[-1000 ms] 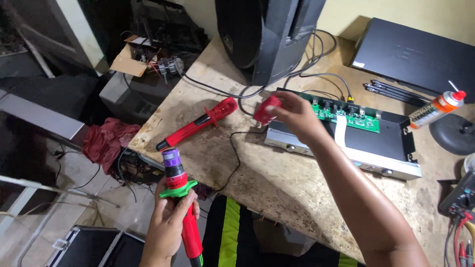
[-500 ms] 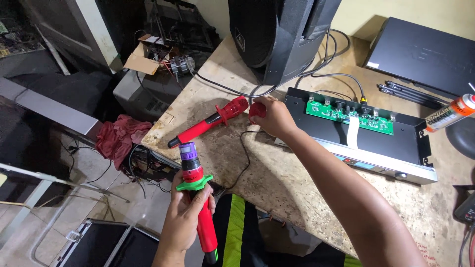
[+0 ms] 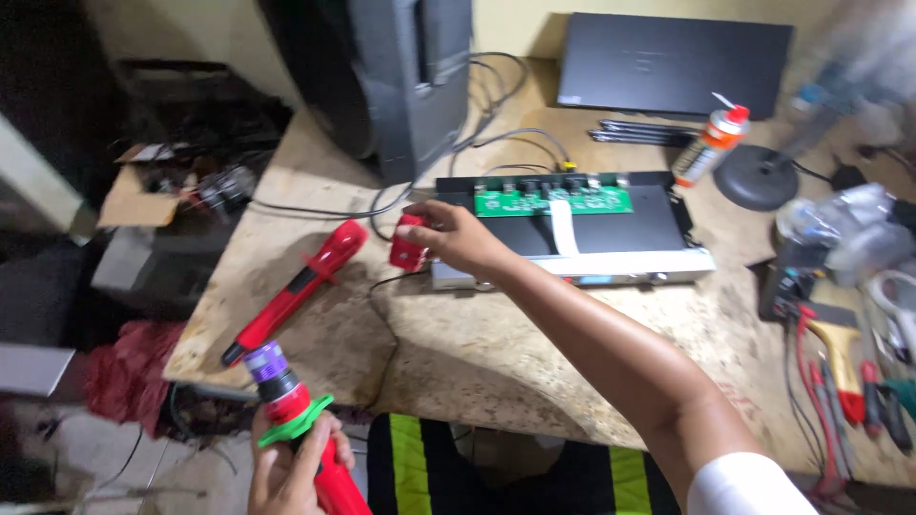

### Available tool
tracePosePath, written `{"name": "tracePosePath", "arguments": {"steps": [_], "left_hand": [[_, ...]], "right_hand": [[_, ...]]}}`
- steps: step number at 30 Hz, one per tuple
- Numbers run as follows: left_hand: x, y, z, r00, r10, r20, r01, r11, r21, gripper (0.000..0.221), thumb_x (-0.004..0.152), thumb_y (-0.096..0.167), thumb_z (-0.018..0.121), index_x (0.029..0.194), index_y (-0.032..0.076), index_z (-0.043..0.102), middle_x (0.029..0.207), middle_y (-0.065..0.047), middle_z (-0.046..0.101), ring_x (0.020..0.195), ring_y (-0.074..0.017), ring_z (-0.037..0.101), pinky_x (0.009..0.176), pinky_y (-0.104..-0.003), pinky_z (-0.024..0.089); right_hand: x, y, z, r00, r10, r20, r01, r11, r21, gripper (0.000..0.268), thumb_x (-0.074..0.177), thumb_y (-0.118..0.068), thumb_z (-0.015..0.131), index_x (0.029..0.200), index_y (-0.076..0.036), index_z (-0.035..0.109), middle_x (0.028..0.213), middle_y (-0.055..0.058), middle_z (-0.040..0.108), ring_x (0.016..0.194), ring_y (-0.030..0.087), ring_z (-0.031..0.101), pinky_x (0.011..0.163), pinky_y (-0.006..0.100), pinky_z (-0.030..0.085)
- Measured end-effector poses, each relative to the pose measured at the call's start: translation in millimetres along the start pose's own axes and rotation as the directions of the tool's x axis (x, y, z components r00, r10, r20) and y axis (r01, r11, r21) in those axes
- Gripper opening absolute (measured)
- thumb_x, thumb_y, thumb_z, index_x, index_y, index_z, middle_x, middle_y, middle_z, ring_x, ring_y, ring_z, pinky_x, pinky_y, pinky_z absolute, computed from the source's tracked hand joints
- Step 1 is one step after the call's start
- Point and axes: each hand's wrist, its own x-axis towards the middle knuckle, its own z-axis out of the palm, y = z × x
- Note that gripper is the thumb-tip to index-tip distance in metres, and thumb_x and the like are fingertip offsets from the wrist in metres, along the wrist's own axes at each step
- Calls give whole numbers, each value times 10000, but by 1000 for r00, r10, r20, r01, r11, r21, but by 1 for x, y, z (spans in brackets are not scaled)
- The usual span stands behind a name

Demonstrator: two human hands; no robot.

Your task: Disassembling a microphone head using a screwdriver on a repair bench to access internal components.

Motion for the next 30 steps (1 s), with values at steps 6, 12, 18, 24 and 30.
{"name": "tracePosePath", "arguments": {"steps": [6,12,18,24,30], "left_hand": [[8,-37,5,986,159,54,-166,969,180,446,875,1,636,1300,95,539,780,-154,643,378,-180,499,336,-274,430],[-4,-55,46,991,63,-120,-22,947,322,696,907,81,647,1513,235,341,775,-78,453,423,-132,382,389,-262,362],[-30,-31,85,993,97,-72,-49,866,497,500,892,5,751,1289,51,451,986,-192,655,507,-260,549,478,-391,498],[-35,-53,84,991,89,-101,-51,941,335,706,857,-15,652,1497,157,408,834,-222,536,451,-228,440,446,-355,416],[-21,-72,74,1000,5,-13,-4,991,132,777,790,-77,675,1495,171,460,736,-246,555,411,-217,449,419,-368,408]], "right_hand": [[-47,-1,2,981,159,108,-190,886,424,333,882,-313,713,1108,-84,629,948,154,714,774,276,740,606,406,625],[-110,31,41,940,65,333,-265,754,600,235,1083,-306,555,1092,-72,529,793,111,590,644,245,607,549,374,579],[-137,27,50,934,164,319,-345,653,674,590,938,-107,601,1485,-77,385,1251,243,570,852,237,649,709,269,593],[-197,-41,4,915,160,371,-294,894,338,870,738,-360,692,1530,-174,386,1296,148,562,1125,259,581,956,369,506],[-210,-49,-16,951,68,302,-167,934,317,787,750,-310,744,1467,-139,469,1342,143,634,1174,246,651,970,355,574]]}}
